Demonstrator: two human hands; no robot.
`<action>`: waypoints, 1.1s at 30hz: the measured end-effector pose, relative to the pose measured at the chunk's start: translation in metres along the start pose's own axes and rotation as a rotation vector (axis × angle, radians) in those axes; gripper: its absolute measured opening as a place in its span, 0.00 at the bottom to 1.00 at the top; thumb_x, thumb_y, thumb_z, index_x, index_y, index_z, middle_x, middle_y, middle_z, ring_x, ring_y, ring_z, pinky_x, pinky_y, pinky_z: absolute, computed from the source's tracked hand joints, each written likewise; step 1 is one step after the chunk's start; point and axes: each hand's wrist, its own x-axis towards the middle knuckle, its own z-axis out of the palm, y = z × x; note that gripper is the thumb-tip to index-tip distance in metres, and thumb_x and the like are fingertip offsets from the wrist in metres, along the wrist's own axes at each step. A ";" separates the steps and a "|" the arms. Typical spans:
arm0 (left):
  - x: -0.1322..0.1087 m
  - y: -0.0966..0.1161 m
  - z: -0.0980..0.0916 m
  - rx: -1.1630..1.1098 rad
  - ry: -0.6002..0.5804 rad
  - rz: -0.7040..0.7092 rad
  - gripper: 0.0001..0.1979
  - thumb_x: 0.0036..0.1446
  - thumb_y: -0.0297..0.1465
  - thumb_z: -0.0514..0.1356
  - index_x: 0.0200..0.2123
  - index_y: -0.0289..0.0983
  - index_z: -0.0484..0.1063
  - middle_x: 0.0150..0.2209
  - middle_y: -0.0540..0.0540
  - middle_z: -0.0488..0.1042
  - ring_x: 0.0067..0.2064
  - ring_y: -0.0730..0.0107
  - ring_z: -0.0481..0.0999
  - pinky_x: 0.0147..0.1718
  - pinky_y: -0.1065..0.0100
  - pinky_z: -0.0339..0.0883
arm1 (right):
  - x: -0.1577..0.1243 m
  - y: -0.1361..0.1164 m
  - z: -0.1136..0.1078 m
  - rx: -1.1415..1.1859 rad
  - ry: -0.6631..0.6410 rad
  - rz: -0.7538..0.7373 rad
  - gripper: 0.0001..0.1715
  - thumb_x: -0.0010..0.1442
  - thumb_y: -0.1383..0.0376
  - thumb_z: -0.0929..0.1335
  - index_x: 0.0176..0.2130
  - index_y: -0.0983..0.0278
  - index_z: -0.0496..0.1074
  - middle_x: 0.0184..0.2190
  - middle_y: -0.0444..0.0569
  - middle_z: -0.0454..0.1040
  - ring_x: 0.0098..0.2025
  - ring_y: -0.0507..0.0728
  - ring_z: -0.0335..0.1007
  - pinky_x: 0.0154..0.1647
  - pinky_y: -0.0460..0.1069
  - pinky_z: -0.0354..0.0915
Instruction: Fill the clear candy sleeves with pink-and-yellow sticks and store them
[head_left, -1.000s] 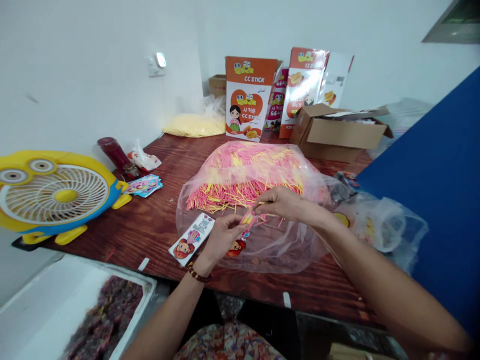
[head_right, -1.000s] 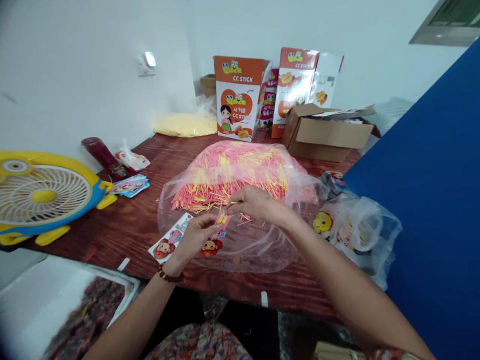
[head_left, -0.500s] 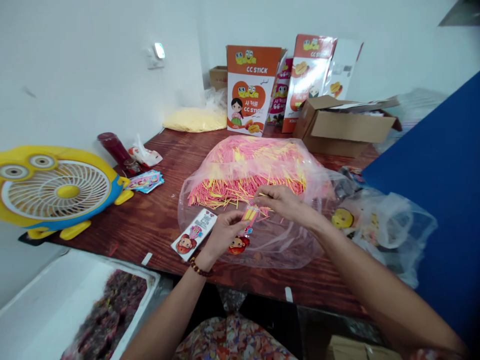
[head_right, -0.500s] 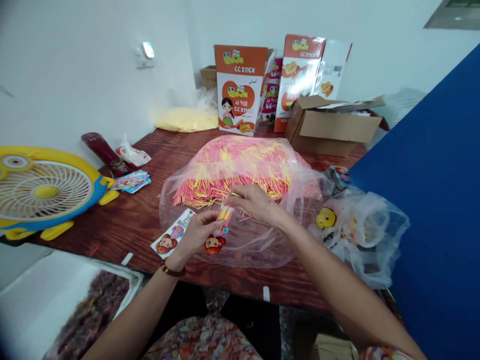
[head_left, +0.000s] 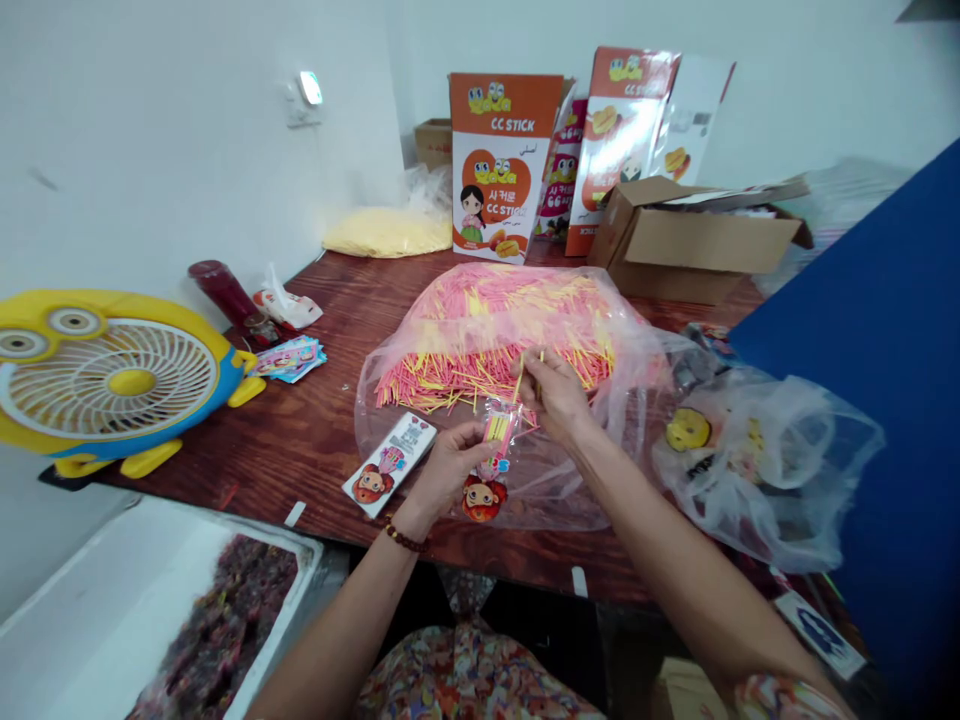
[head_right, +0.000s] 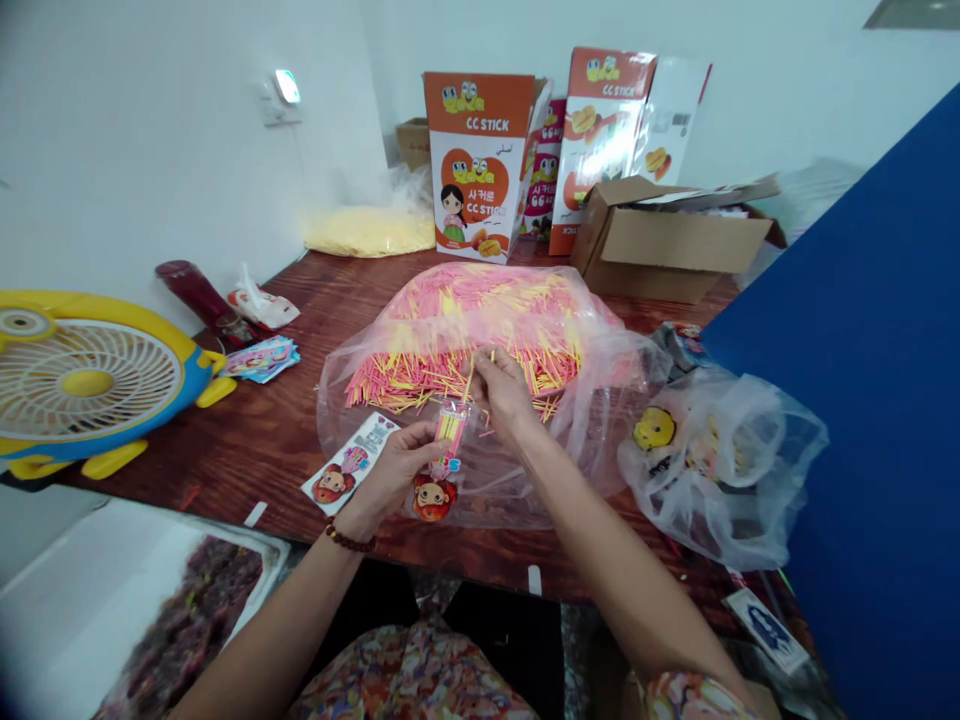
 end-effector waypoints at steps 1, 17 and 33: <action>-0.001 0.000 -0.001 -0.017 -0.003 -0.013 0.13 0.46 0.36 0.71 0.30 0.33 0.76 0.26 0.51 0.73 0.24 0.79 0.67 0.25 0.74 0.62 | 0.002 -0.001 -0.002 0.055 0.038 0.000 0.16 0.52 0.54 0.73 0.31 0.61 0.66 0.20 0.37 0.66 0.15 0.44 0.47 0.13 0.42 0.40; 0.008 -0.005 -0.010 0.086 0.097 0.093 0.12 0.45 0.34 0.71 0.33 0.34 0.80 0.27 0.49 0.77 0.26 0.75 0.70 0.28 0.72 0.64 | -0.044 0.036 -0.033 -0.319 0.016 0.035 0.18 0.56 0.48 0.70 0.33 0.60 0.69 0.19 0.37 0.59 0.20 0.49 0.50 0.20 0.45 0.49; 0.003 -0.007 -0.009 -0.025 0.092 0.055 0.15 0.49 0.38 0.69 0.37 0.35 0.79 0.30 0.49 0.77 0.29 0.74 0.71 0.32 0.71 0.66 | -0.036 0.033 -0.022 -0.486 -0.140 -0.006 0.13 0.51 0.56 0.71 0.25 0.63 0.74 0.21 0.41 0.66 0.25 0.50 0.57 0.29 0.47 0.52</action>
